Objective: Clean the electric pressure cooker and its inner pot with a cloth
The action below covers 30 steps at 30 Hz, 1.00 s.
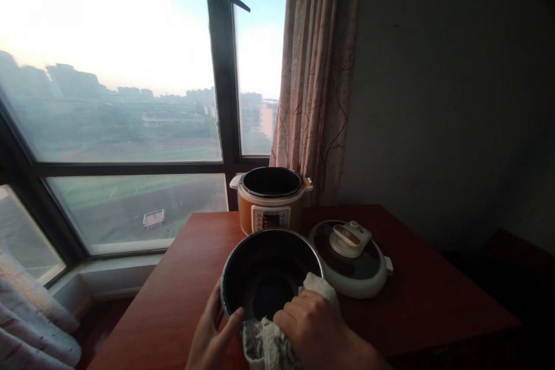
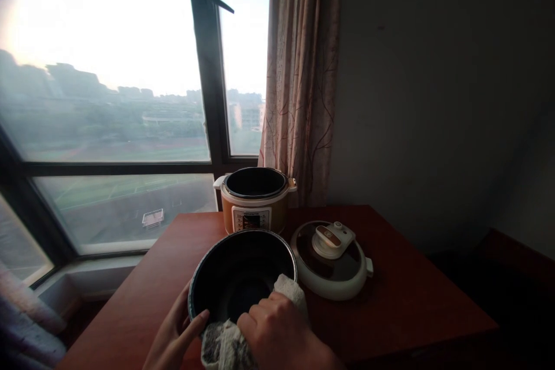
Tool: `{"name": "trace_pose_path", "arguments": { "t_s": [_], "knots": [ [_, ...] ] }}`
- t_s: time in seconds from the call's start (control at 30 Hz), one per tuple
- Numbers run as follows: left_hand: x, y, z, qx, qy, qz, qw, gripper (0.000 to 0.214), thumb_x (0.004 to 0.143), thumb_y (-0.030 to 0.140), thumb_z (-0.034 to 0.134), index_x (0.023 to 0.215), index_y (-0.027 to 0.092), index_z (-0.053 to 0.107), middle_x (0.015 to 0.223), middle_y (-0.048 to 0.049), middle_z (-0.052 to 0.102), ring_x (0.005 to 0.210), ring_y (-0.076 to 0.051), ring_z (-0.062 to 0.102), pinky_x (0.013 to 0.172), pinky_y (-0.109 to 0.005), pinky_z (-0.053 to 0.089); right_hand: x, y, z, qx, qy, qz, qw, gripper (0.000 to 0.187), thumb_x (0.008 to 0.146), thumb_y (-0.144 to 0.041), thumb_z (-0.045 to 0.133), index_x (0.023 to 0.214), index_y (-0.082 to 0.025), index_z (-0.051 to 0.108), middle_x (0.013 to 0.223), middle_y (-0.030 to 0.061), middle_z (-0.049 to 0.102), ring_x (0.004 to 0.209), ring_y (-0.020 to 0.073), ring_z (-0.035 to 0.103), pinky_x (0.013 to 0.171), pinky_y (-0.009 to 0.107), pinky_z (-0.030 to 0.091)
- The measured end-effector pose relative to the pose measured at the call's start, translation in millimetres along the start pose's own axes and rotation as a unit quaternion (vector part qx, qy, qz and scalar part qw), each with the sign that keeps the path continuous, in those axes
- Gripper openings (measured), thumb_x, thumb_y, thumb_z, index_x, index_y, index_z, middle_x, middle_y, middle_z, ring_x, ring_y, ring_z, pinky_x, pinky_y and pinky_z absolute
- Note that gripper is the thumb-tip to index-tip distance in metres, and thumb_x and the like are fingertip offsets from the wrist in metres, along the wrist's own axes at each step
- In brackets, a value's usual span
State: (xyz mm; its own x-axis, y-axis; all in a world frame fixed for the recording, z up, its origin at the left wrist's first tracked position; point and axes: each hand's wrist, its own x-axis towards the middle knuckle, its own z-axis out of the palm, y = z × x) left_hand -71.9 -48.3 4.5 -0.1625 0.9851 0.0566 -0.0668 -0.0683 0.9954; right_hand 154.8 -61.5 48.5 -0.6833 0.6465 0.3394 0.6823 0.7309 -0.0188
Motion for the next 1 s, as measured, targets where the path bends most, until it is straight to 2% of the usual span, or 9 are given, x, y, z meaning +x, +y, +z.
{"name": "trace_pose_path", "arguments": {
  "t_s": [0.13,0.3,0.43,0.53,0.63,0.73,0.83,0.9,1.0],
  "knots": [
    [10,22,-3.7,-0.010,-0.056,-0.010,0.998,0.083,0.061,0.053,0.085,0.134,0.021,0.062,0.131,-0.0114,0.068,0.131,-0.041,0.052,0.110,-0.047,0.043,-3,4,-12,0.004,-0.018,-0.023,1.000,0.012,0.075,-0.027,0.063,0.080,-0.022,0.054,0.074,-0.0022,0.066,0.063,0.0142,0.056,0.060,0.033,0.028],
    [30,41,-15.3,0.009,-0.139,-0.025,0.990,0.075,0.065,0.050,0.083,0.132,0.024,0.065,0.134,-0.0112,0.066,0.134,-0.040,0.049,0.110,-0.048,0.043,-16,26,-28,0.038,-0.047,-0.061,0.996,0.017,0.075,-0.036,0.066,0.082,-0.022,0.058,0.075,-0.0024,0.067,0.067,0.0145,0.058,0.065,0.031,0.033],
    [47,44,-23.2,0.023,-0.205,-0.040,0.978,0.075,0.068,0.050,0.081,0.137,0.027,0.061,0.139,-0.0103,0.063,0.135,-0.040,0.049,0.108,-0.050,0.044,-21,38,-32,0.051,-0.049,-0.057,0.996,0.014,0.080,-0.036,0.062,0.080,-0.023,0.059,0.076,-0.0027,0.067,0.071,0.0149,0.060,0.073,0.030,0.037],
    [51,40,-22.2,0.013,-0.216,-0.048,0.975,0.074,0.072,0.049,0.079,0.140,0.028,0.058,0.142,-0.0091,0.060,0.136,-0.039,0.048,0.108,-0.048,0.044,-20,35,-35,0.045,-0.051,-0.043,0.997,0.016,0.077,-0.038,0.063,0.078,-0.023,0.059,0.076,-0.0022,0.068,0.071,0.0154,0.060,0.072,0.031,0.037],
    [46,36,-16.2,-0.013,-0.175,-0.041,0.984,0.073,0.072,0.051,0.078,0.138,0.024,0.060,0.141,-0.0100,0.061,0.134,-0.038,0.050,0.110,-0.046,0.043,-19,28,-36,0.036,-0.042,-0.025,0.998,0.017,0.072,-0.037,0.066,0.076,-0.022,0.059,0.076,-0.0009,0.068,0.071,0.0163,0.060,0.071,0.032,0.036],
    [36,32,-8.8,-0.010,-0.102,-0.023,0.995,0.067,0.074,0.054,0.075,0.131,0.021,0.065,0.135,-0.0100,0.066,0.132,-0.037,0.053,0.111,-0.045,0.041,-19,25,-30,0.038,-0.025,-0.015,0.999,0.017,0.070,-0.033,0.067,0.082,-0.022,0.061,0.077,-0.0008,0.068,0.072,0.0166,0.060,0.071,0.033,0.035],
    [24,21,-1.5,0.007,0.005,-0.012,1.000,0.063,0.076,0.059,0.072,0.125,0.019,0.067,0.130,-0.0103,0.068,0.130,-0.037,0.054,0.112,-0.046,0.041,-19,25,-18,0.042,0.004,-0.011,0.999,0.022,0.076,-0.031,0.065,0.098,-0.024,0.064,0.076,-0.0015,0.068,0.071,0.0170,0.061,0.070,0.033,0.034],
    [16,9,4.0,0.009,0.072,0.007,0.997,0.065,0.075,0.061,0.072,0.124,0.019,0.066,0.133,-0.0105,0.067,0.132,-0.038,0.052,0.113,-0.047,0.040,-18,24,-10,0.035,0.020,-0.012,0.999,0.021,0.081,-0.029,0.062,0.101,-0.024,0.064,0.074,-0.0017,0.067,0.069,0.0172,0.062,0.069,0.033,0.033],
    [1,-6,11.7,0.021,0.108,0.059,0.992,0.071,0.076,0.058,0.072,0.136,0.023,0.057,0.144,-0.0084,0.058,0.139,-0.037,0.044,0.118,-0.046,0.032,-16,19,-1,0.015,0.046,-0.010,0.999,0.018,0.084,-0.022,0.059,0.101,-0.024,0.063,0.073,-0.0023,0.067,0.067,0.0163,0.061,0.069,0.033,0.033]
  ]
}}
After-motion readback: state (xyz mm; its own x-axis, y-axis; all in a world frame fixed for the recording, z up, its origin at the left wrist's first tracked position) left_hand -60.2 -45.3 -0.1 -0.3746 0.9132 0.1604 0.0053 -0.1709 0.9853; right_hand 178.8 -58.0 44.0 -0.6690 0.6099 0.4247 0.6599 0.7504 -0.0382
